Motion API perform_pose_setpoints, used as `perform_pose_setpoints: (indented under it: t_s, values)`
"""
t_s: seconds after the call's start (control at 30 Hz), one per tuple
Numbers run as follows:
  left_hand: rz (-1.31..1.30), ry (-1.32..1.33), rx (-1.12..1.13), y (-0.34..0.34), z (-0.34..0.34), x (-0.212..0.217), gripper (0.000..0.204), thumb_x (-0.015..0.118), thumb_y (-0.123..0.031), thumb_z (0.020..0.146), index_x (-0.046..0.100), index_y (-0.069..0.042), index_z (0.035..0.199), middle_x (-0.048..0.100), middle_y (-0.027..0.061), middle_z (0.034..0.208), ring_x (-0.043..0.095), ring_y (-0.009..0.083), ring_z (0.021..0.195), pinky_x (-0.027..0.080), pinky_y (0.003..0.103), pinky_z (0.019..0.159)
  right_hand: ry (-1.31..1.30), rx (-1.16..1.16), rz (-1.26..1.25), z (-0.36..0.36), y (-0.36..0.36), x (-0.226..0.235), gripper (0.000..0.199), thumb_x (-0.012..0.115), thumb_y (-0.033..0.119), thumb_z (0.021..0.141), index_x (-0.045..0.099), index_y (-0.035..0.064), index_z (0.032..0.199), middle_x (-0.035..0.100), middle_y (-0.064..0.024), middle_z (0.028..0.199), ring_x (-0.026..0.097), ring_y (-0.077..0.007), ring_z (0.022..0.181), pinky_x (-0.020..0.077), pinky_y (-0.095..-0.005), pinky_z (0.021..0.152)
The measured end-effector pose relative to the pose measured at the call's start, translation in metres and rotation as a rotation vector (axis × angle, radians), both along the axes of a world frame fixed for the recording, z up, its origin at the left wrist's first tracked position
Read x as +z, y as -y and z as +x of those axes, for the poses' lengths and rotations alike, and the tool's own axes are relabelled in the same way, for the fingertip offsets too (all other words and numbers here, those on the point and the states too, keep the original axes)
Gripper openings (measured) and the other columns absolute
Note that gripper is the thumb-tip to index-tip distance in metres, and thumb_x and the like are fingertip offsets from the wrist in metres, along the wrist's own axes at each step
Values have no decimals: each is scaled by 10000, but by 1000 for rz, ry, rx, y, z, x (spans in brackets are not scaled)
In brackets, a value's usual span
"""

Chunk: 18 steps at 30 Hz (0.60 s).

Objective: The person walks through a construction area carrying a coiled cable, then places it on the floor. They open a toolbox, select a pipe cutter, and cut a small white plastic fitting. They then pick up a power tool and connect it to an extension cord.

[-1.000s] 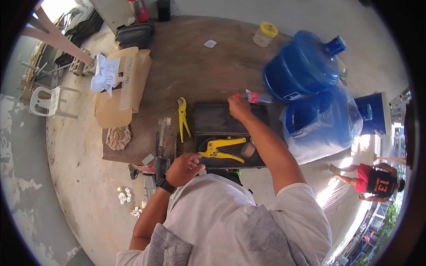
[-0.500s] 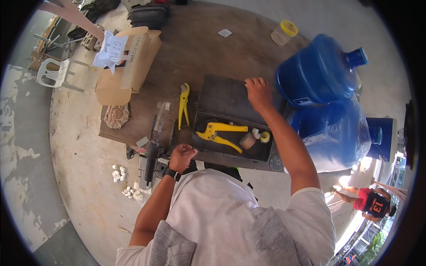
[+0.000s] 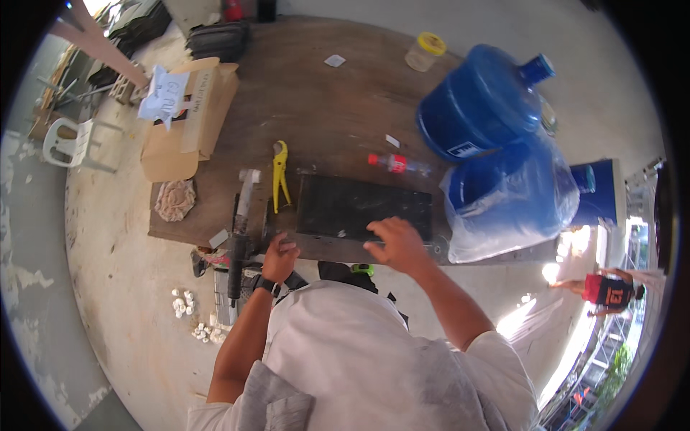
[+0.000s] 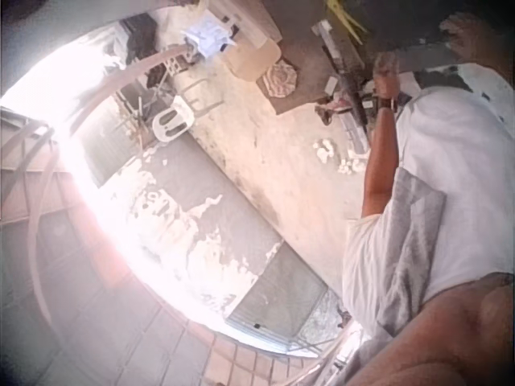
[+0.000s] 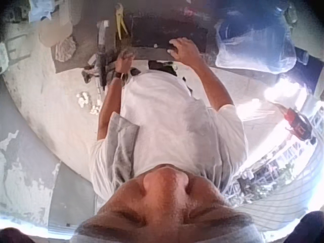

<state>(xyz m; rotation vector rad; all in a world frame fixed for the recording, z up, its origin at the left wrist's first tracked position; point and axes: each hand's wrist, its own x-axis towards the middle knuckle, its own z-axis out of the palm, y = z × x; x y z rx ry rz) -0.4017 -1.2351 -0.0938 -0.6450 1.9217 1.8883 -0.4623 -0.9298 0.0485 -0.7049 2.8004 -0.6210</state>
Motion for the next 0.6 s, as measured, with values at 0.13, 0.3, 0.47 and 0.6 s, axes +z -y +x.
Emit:
perform_pose_setpoints:
  t_s: [0.13, 0.3, 0.47, 0.6]
  values:
    - [183, 68, -174, 16, 30, 33, 455, 638, -42, 884, 519, 40, 1315, 671, 156, 1107, 639, 175, 1035, 527, 299, 823, 289, -113, -14, 42, 28, -26, 362, 715, 327, 857, 669, 64, 1102, 698, -136, 974, 658, -331, 963, 510, -458, 863]
    - [274, -81, -168, 57, 72, 88, 389, 697, -113, 945, 552, 11, 1284, 641, 93, 1144, 620, 138, 1020, 522, 280, 886, 341, -161, -109, 59, 91, -33, 341, 720, 297, 862, 687, 48, 1093, 702, -133, 907, 679, -331, 903, 533, -451, 793]
    - [175, -241, -155, 121, 99, 123, 361, 686, -91, 948, 556, 11, 1268, 663, 65, 1071, 649, 125, 983, 528, 276, 850, 114, -338, -296, 37, 141, -38, 301, 743, 252, 845, 708, 49, 1065, 697, -131, 847, 692, -306, 796, 541, -417, 719]
    - [-49, -307, -133, 166, 112, 126, 343, 691, -109, 943, 570, 22, 1236, 688, 61, 996, 669, 116, 891, 535, 268, 793, 153, -341, -363, 8, 151, -40, 305, 782, 228, 847, 716, 4, 1045, 713, -153, 778, 693, -210, 701, 537, -329, 671]
